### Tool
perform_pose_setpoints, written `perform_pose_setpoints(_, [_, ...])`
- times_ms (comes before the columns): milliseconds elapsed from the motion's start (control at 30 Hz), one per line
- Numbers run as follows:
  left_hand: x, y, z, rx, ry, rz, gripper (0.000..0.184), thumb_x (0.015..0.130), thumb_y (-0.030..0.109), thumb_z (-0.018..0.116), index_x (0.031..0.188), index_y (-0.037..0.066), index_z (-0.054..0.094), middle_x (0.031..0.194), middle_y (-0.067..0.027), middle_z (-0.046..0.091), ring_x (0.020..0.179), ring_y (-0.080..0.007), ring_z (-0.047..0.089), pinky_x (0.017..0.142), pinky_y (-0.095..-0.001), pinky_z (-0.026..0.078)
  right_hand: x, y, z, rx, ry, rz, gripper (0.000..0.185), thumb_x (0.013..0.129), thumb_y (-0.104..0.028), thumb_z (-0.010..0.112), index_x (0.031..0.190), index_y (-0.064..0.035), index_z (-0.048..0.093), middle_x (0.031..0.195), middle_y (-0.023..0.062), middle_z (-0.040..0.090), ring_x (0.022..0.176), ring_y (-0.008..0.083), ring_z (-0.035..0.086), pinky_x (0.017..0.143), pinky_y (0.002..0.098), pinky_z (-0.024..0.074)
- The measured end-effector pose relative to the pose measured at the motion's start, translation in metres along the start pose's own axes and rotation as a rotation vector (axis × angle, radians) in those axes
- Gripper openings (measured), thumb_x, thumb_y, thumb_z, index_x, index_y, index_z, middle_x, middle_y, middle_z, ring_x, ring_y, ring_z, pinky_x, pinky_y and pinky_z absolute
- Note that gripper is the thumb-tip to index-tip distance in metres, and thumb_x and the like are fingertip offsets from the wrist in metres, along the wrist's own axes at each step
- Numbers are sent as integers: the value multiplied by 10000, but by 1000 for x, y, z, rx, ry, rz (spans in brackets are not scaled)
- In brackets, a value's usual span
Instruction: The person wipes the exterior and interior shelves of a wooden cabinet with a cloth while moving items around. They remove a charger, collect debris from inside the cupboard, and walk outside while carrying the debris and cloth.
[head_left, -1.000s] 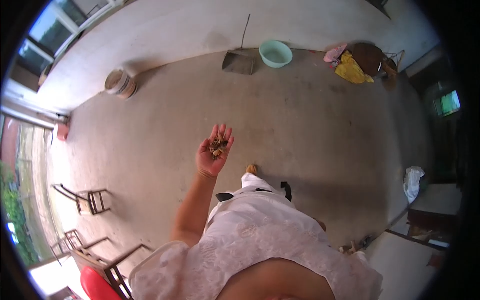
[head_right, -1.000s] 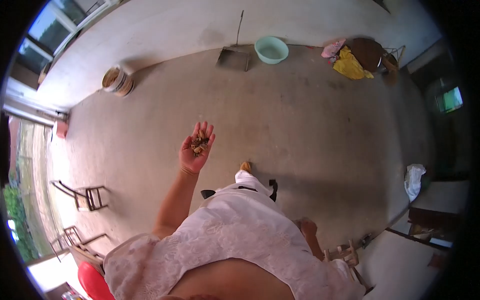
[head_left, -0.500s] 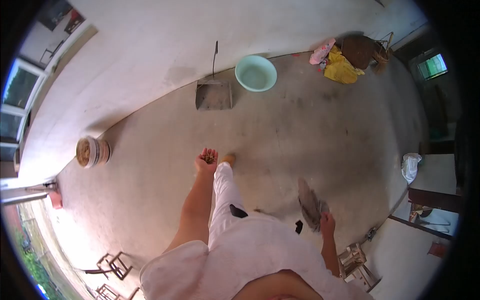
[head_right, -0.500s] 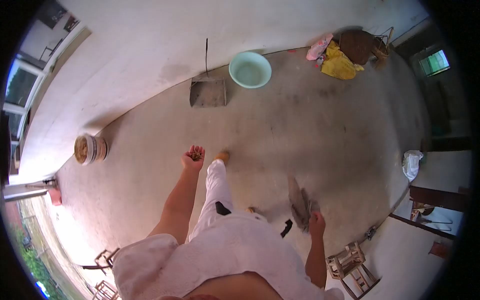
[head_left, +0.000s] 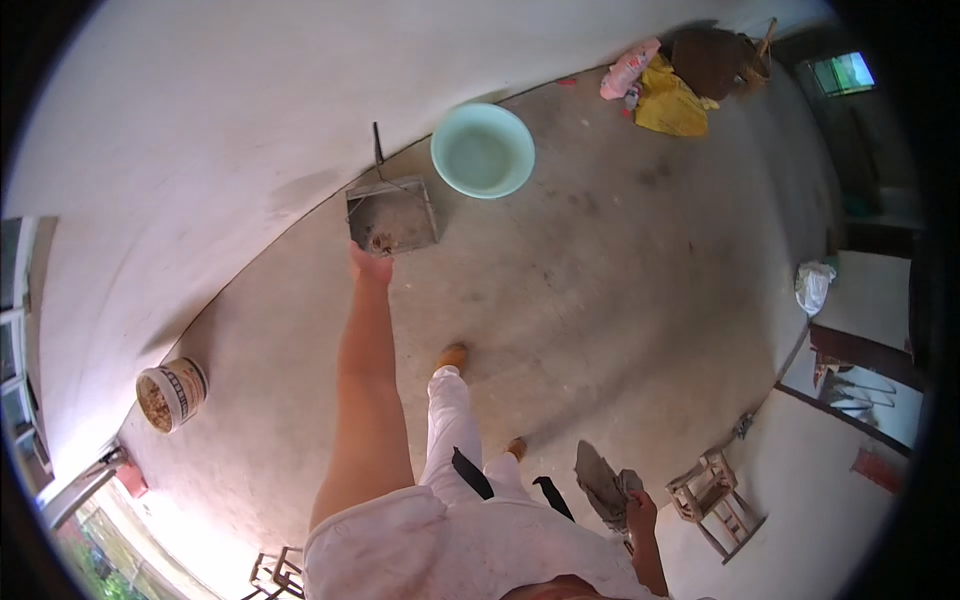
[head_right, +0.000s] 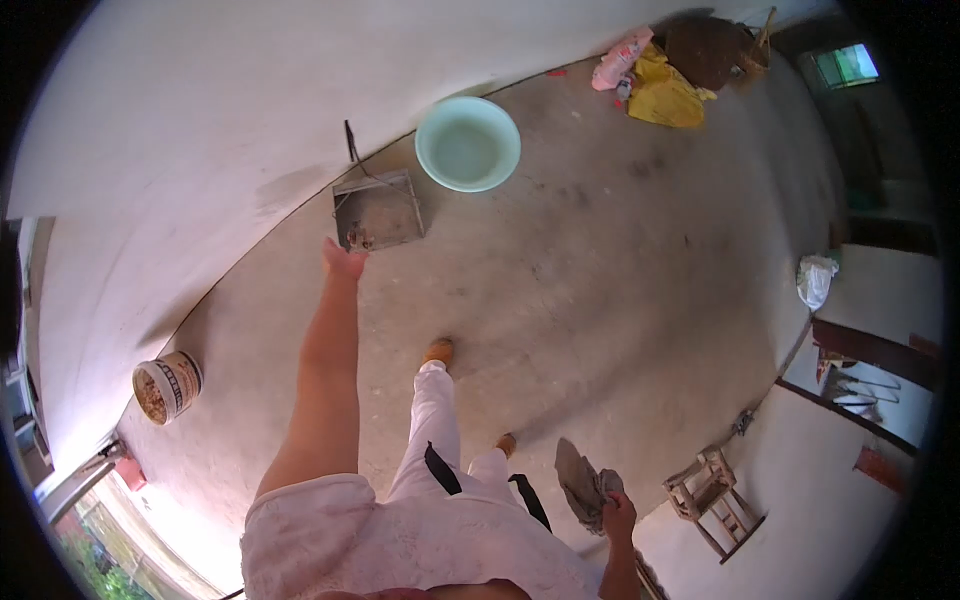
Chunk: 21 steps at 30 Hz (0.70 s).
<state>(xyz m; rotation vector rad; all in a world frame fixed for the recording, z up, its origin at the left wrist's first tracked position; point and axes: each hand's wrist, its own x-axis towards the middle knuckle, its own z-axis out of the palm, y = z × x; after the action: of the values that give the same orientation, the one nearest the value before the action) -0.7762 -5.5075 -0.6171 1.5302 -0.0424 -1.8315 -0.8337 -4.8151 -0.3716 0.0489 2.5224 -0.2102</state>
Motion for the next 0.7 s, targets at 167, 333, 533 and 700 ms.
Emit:
perform_pose_setpoints(167, [-13,14,20,-55,-130,-46,617,891,436,285,1372,83,127,1436,-118,90,1323,-310,80,1048,-472,111,-8,-48,-8,143,-2,23,300,678,-103,489,946,-29,601,907,145,602,860,265,572,780,334,439])
perform_pose_setpoints(333, [26,-4,-47,49,-116,-8,562,907,344,326,1357,54,153,1408,-153,150,1267,-341,214,1022,-447,233,-12,-46,-2,201,44,-50,311,674,-82,474,954,-21,596,887,132,604,833,231,571,763,308,439])
perform_pose_setpoints(533, [-18,-56,-127,202,57,-124,407,891,193,443,1263,55,349,1047,-139,481,892,-252,521,765,-331,494,-53,-15,3,306,139,52,305,661,-91,495,940,-43,610,898,152,600,860,267,577,782,334,442])
perform_pose_setpoints(700, [-80,-148,-169,442,50,-312,383,875,156,479,1246,104,402,994,-92,504,850,-204,517,659,-311,497,-85,92,58,520,231,366,284,672,-110,507,928,-66,622,862,147,626,827,269,601,757,350,460])
